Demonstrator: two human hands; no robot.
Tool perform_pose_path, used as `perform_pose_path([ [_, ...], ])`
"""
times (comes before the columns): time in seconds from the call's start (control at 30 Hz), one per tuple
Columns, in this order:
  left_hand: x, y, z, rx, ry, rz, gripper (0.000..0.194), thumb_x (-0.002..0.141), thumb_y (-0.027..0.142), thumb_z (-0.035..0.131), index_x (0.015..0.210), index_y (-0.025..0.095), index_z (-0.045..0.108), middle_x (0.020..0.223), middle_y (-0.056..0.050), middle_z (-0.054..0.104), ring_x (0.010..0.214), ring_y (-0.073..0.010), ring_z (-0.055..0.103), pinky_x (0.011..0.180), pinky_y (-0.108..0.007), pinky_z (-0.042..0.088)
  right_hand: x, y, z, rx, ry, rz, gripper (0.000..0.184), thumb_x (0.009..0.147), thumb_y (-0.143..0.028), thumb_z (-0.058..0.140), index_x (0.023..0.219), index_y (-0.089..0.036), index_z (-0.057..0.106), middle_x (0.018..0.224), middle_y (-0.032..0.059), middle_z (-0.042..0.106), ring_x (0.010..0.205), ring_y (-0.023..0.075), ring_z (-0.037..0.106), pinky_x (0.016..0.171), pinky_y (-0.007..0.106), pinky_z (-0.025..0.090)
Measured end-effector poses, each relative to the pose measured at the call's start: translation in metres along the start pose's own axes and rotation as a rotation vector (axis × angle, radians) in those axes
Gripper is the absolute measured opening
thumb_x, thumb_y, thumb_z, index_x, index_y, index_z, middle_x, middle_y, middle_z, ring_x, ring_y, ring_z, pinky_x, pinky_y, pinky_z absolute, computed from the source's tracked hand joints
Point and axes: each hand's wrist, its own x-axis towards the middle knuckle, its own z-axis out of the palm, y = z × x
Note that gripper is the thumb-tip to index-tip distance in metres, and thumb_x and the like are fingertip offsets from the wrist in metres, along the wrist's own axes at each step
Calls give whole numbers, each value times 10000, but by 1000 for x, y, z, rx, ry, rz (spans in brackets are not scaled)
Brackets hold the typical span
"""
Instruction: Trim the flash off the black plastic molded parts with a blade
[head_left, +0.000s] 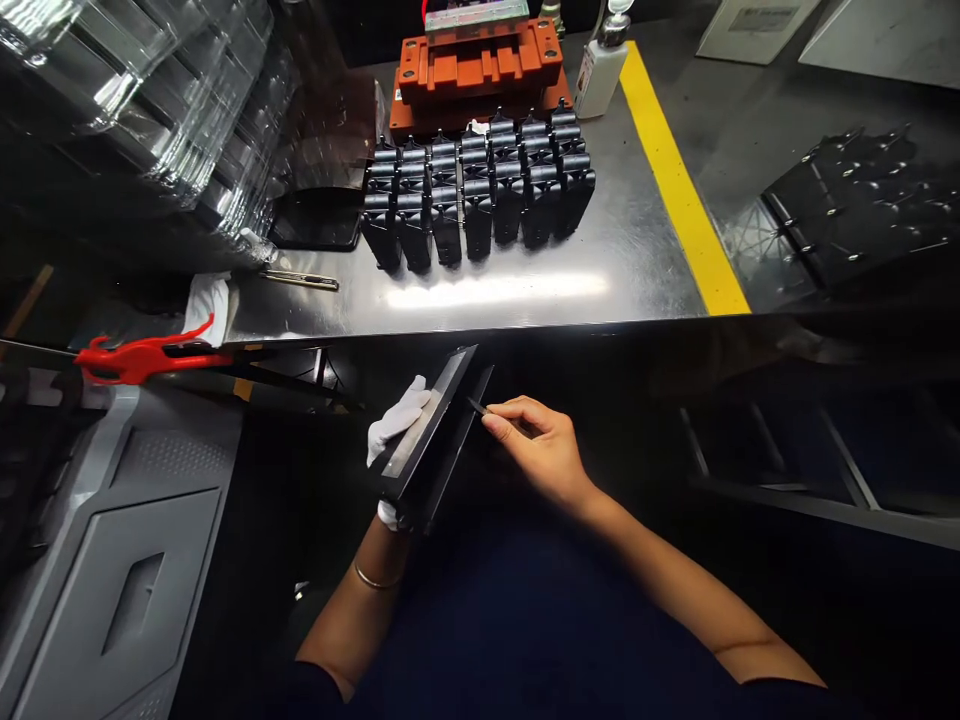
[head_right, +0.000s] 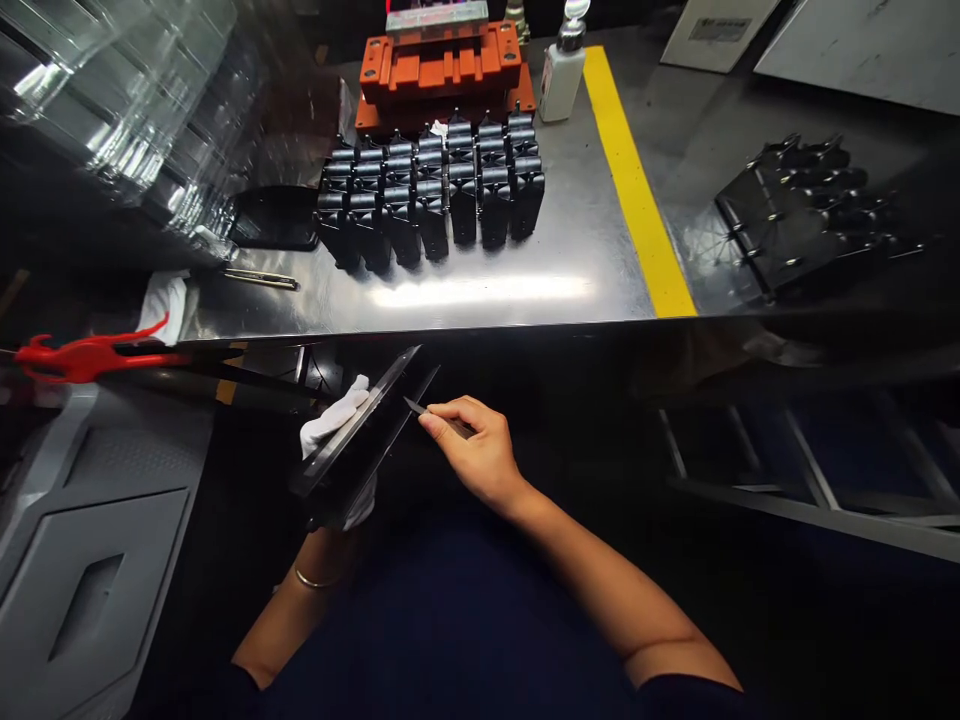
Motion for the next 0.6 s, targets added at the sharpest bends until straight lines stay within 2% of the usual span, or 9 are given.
perform_pose_path([
  [0.1, -6, 5, 4, -37, -25, 72, 277, 693, 442, 821, 851, 240, 716, 1077, -51, 747, 1234, -306, 598, 1094, -489, 440, 12, 8, -8, 19, 75, 24, 349, 703, -532, 766, 787, -195, 735, 774, 49, 715, 707, 171, 628, 645, 309, 524],
  [0.2, -4, 9, 5, -58, -64, -52, 331, 663, 417, 843, 920, 241, 732, 1096, -64, 744, 1179, -315, 633, 1033, -491, 498, 19, 10, -19, -7, 72, 12, 385, 699, -551, 756, 814, -185, 717, 773, 43, 697, 705, 159, 606, 646, 298, 504],
  [0.3, 2, 9, 3, -99, -125, -219, 359, 602, 311, 878, 927, 224, 752, 1047, -65, 757, 1063, -308, 686, 955, -481, 552, 22, 4, -29, -88, -92, -14, 483, 658, -508, 799, 1007, -186, 711, 627, -43, 552, 556, 92, 462, 537, 241, 406],
  [0.4, 8, 9, 3, -243, -179, -404, 250, 605, 279, 864, 828, 233, 760, 893, -37, 771, 929, -276, 719, 880, -484, 582, 23, -4, -31, -171, -222, -32, 547, 644, -467, 822, 1090, -176, 697, 518, -102, 361, 478, 66, 311, 485, 230, 310],
  [0.43, 10, 10, 5, -297, -191, -437, 230, 632, 310, 849, 835, 247, 758, 907, -36, 772, 948, -275, 714, 874, -494, 582, 23, -6, -29, -200, -217, -55, 514, 667, -473, 808, 1072, -174, 703, 512, -99, 361, 476, 69, 312, 488, 235, 310],
  [0.5, 14, 13, 13, -368, -180, -443, 248, 701, 411, 799, 899, 273, 748, 1020, -42, 764, 1067, -286, 676, 886, -511, 574, 22, -6, -20, -278, -185, -137, 457, 714, -494, 773, 1048, -189, 707, 571, -58, 494, 511, 92, 413, 527, 248, 365],
  [0.57, 18, 17, 24, -389, -119, -463, 280, 721, 454, 777, 914, 255, 735, 1059, -50, 754, 1116, -280, 654, 890, -481, 576, 20, -5, -10, -381, -154, -224, 422, 748, -500, 748, 1054, -214, 700, 757, 9, 654, 625, 136, 558, 609, 265, 442],
  [0.6, 20, 19, 30, -392, -66, -472, 281, 704, 423, 796, 906, 240, 728, 1041, -47, 754, 1099, -264, 663, 895, -446, 576, 18, -4, -5, -432, -135, -251, 419, 756, -505, 742, 1060, -221, 694, 840, 34, 688, 687, 158, 606, 651, 273, 468],
])
